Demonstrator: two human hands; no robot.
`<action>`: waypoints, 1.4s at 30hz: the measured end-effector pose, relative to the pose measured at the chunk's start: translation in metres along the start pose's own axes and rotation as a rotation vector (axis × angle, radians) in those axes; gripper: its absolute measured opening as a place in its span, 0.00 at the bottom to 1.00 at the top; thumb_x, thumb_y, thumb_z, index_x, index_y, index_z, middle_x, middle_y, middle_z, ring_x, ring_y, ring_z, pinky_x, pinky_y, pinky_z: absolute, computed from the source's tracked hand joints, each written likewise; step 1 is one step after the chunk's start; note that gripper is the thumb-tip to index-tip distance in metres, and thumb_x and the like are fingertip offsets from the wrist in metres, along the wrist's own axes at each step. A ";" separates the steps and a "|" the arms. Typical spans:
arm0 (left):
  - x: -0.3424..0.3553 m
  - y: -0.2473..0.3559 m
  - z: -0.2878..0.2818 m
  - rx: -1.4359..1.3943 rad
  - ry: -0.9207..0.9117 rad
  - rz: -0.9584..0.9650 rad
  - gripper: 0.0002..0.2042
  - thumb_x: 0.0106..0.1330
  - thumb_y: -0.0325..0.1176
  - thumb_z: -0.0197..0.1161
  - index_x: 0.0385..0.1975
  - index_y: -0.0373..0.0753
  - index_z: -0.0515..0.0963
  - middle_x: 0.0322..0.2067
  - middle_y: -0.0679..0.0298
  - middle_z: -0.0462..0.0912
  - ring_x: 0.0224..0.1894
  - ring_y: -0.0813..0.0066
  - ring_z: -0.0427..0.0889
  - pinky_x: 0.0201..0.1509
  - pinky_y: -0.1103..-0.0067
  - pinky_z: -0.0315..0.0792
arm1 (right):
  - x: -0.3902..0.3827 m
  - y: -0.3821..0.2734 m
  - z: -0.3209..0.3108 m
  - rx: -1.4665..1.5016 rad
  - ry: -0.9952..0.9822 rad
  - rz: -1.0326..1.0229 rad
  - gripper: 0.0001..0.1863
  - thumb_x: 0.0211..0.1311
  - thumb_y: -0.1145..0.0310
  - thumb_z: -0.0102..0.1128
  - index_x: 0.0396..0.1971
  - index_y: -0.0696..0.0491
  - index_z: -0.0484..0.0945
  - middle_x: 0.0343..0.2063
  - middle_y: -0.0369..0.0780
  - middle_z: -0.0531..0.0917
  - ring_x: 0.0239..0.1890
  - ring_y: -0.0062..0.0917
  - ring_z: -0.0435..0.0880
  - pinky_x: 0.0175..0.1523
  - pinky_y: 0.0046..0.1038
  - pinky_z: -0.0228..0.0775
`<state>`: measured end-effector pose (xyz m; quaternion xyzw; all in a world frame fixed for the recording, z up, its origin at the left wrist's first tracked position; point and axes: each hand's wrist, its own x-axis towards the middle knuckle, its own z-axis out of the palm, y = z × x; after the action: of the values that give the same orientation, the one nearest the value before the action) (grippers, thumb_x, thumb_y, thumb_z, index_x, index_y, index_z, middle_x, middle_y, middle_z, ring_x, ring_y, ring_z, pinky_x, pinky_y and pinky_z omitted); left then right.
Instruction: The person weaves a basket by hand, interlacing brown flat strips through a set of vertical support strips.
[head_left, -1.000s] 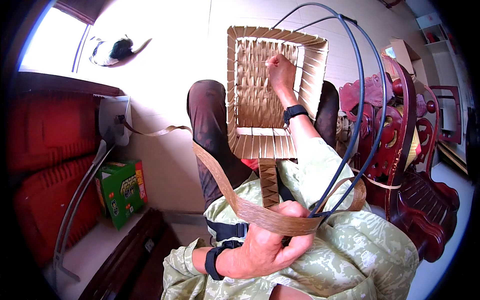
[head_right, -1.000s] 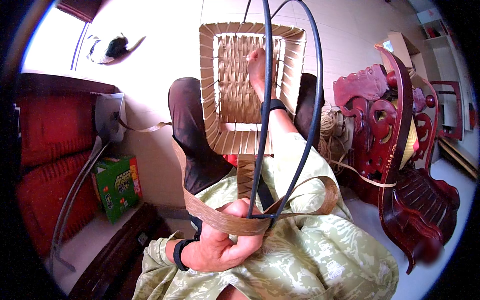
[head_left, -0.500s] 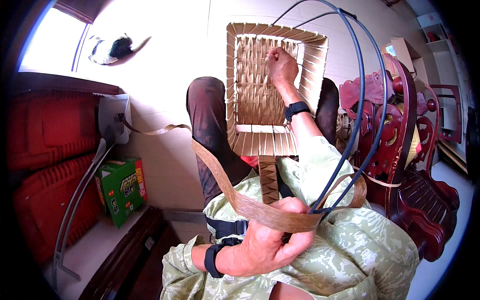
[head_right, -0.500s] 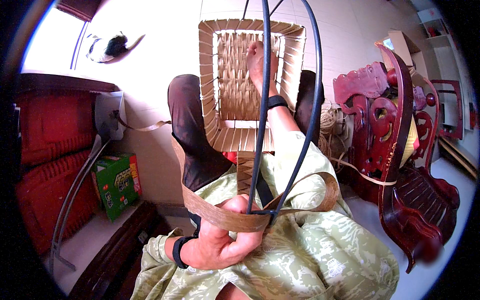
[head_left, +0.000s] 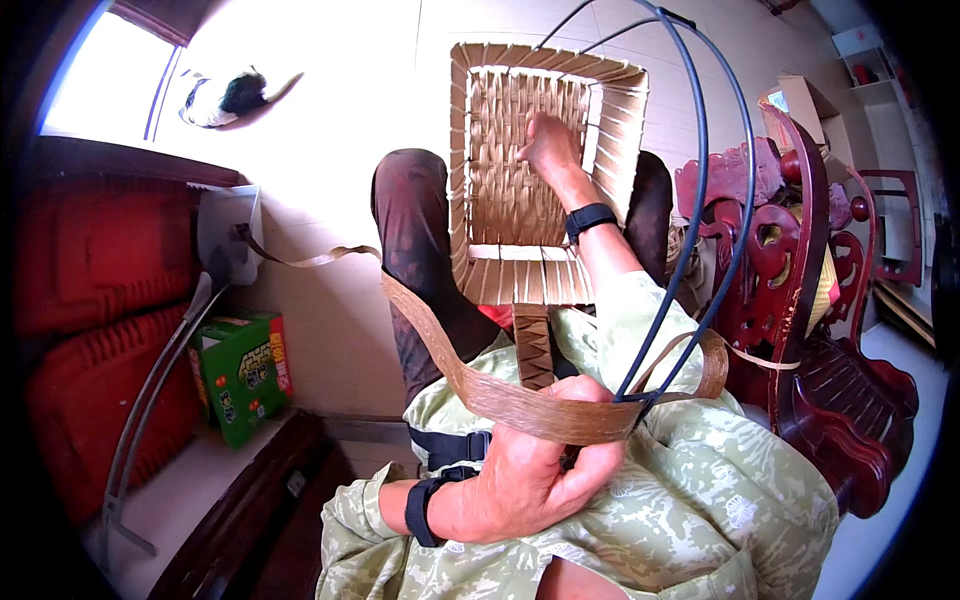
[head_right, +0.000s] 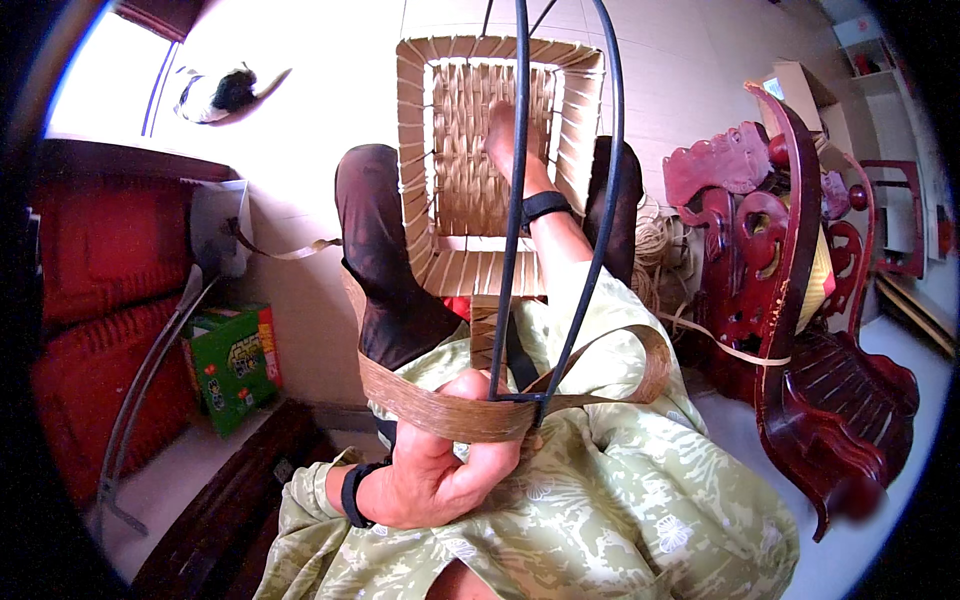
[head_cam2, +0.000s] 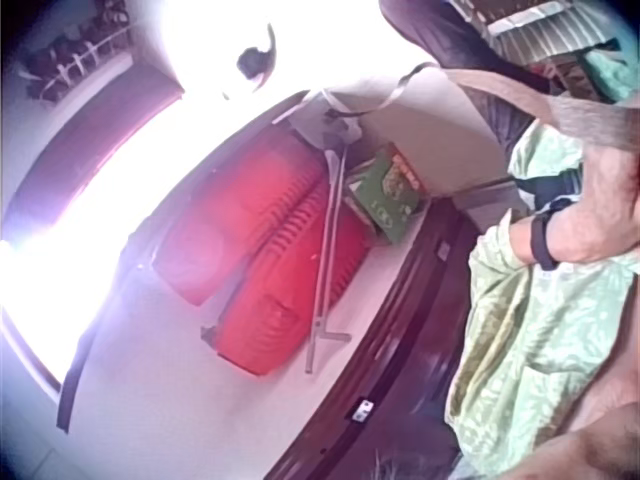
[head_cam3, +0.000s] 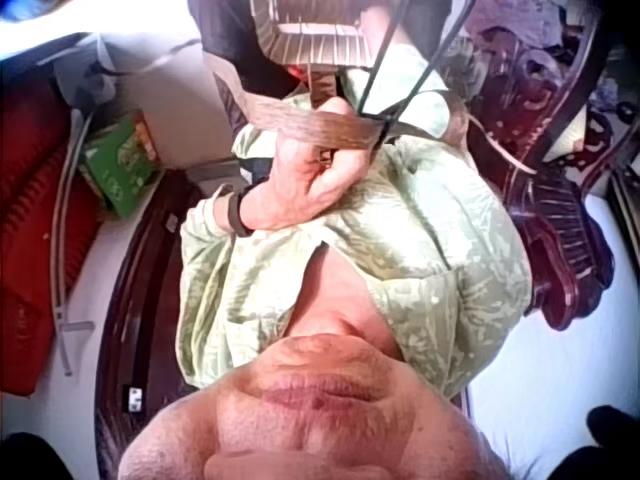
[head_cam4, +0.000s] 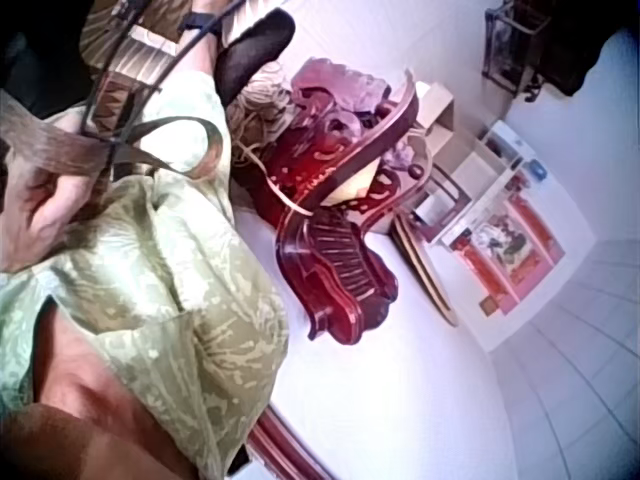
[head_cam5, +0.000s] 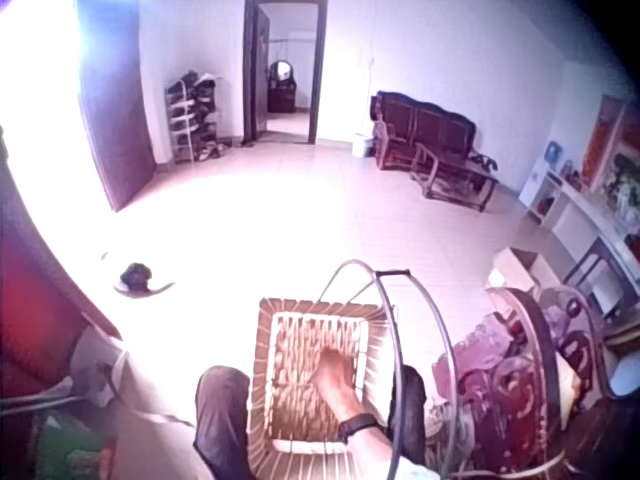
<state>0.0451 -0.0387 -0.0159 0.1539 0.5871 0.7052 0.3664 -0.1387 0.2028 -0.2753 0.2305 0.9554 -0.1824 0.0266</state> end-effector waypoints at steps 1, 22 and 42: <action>-0.001 -0.001 0.000 -0.009 0.000 0.004 0.05 0.53 0.21 0.60 0.28 0.32 0.72 0.23 0.61 0.69 0.23 0.67 0.70 0.25 0.73 0.63 | 0.000 -0.003 0.002 -0.047 0.013 -0.012 0.22 0.34 0.69 0.76 0.30 0.54 0.73 0.32 0.48 0.80 0.38 0.41 0.81 0.42 0.37 0.73; 0.007 -0.001 -0.002 0.157 0.050 0.306 0.05 0.54 0.20 0.59 0.30 0.31 0.73 0.24 0.60 0.72 0.21 0.67 0.71 0.24 0.74 0.64 | -0.027 0.004 -0.044 0.001 -0.058 -0.230 0.10 0.53 0.66 0.66 0.29 0.55 0.77 0.25 0.40 0.82 0.29 0.29 0.82 0.35 0.31 0.74; -0.005 0.006 0.025 0.011 0.209 0.041 0.06 0.63 0.21 0.55 0.38 0.31 0.75 0.23 0.69 0.76 0.24 0.85 0.77 0.26 0.86 0.71 | -0.229 0.012 -0.260 0.788 -0.503 -0.561 0.07 0.54 0.74 0.62 0.33 0.60 0.79 0.28 0.38 0.83 0.30 0.21 0.82 0.36 0.22 0.72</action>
<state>0.0631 -0.0244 -0.0028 0.0938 0.6226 0.7216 0.2878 0.0792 0.2080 -0.0057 -0.0916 0.8036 -0.5765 0.1162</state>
